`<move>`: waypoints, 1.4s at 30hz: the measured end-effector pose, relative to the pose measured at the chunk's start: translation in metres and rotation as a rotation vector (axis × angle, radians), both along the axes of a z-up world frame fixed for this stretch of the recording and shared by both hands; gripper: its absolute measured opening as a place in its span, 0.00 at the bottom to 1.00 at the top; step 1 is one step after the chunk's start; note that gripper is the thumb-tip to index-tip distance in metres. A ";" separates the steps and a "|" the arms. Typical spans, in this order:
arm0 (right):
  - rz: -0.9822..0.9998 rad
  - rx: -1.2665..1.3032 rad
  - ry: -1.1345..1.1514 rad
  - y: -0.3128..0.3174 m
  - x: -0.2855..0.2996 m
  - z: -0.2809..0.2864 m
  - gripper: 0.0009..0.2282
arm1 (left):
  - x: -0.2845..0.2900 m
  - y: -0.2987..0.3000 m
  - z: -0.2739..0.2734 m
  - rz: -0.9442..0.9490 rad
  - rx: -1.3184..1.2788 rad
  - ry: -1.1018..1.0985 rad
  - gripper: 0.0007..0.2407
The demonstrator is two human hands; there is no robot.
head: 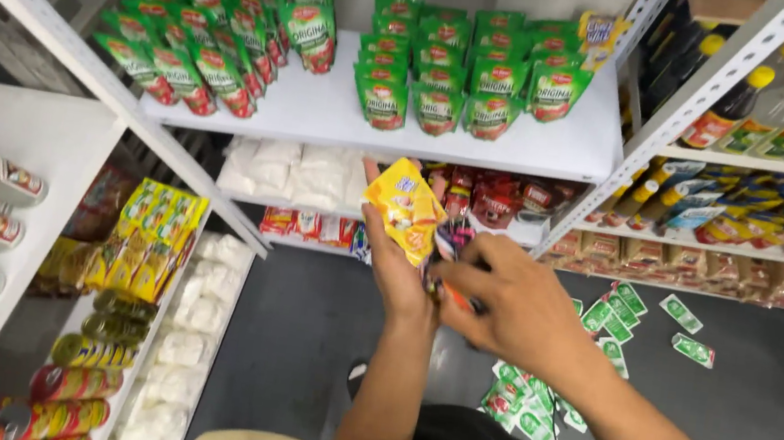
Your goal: Wiping and organizing food pouches and condiments on grocery store shelves.
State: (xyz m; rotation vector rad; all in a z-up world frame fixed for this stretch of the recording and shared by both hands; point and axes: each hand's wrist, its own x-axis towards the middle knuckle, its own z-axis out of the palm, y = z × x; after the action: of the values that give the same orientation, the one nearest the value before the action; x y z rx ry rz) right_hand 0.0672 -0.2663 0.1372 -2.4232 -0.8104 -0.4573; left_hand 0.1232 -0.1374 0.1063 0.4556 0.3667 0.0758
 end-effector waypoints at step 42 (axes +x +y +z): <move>-0.096 0.006 0.124 0.180 0.168 0.009 0.26 | 0.065 0.122 -0.072 -0.446 0.062 -0.305 0.31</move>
State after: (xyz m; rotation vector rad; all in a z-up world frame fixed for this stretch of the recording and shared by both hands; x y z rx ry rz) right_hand 0.2356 -0.0859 0.1466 -2.4652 -0.6408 -0.3407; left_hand 0.1885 -0.0155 0.0338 0.5687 -0.0425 -0.2757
